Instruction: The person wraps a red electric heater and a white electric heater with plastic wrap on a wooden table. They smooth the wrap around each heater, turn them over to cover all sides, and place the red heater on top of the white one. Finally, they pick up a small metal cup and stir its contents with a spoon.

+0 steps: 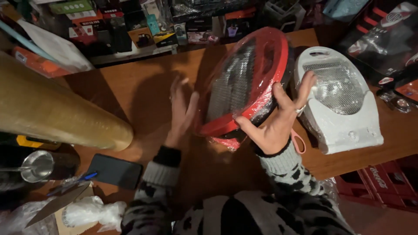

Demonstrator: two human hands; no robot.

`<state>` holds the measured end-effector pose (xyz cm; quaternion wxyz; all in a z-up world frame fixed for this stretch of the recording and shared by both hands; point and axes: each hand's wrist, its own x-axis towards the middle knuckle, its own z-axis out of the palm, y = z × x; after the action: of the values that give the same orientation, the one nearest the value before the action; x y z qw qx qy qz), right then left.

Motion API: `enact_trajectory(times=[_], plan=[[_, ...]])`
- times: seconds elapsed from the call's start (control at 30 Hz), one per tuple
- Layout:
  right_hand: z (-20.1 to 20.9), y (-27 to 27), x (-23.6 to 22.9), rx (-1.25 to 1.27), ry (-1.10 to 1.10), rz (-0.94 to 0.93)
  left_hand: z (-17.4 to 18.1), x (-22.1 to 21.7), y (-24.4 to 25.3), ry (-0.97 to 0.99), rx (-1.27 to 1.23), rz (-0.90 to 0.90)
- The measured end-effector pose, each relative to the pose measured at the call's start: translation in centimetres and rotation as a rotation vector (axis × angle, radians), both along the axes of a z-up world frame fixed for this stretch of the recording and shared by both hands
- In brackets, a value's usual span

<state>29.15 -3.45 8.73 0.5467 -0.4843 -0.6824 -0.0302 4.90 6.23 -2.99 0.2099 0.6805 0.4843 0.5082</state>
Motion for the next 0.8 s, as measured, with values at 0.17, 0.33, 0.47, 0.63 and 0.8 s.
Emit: enact_trajectory(times=[0.17, 0.33, 0.47, 0.63, 0.8], plan=[[-0.2, 0.4, -0.4, 0.014, -0.009, -0.032, -0.6, 3.0, 7.7, -0.068, -0.018, -0.095], [0.2, 0.7, -0.6, 0.039, -0.031, -0.060, 0.3, 6.1, 14.7, -0.079, 0.218, -0.271], [0.4, 0.8, -0.5, 0.051, -0.045, -0.060, 3.1, 8.1, 17.8, -0.080, -0.198, -0.476], [0.0, 1.1, 0.1, 0.063, -0.034, -0.060, 4.5, 9.8, 18.8, -0.102, -0.495, -0.550], [-0.3, 2.2, 1.0, 0.090, -0.026, -0.018, 2.9, 8.9, 17.9, -0.101, -0.481, -0.476]])
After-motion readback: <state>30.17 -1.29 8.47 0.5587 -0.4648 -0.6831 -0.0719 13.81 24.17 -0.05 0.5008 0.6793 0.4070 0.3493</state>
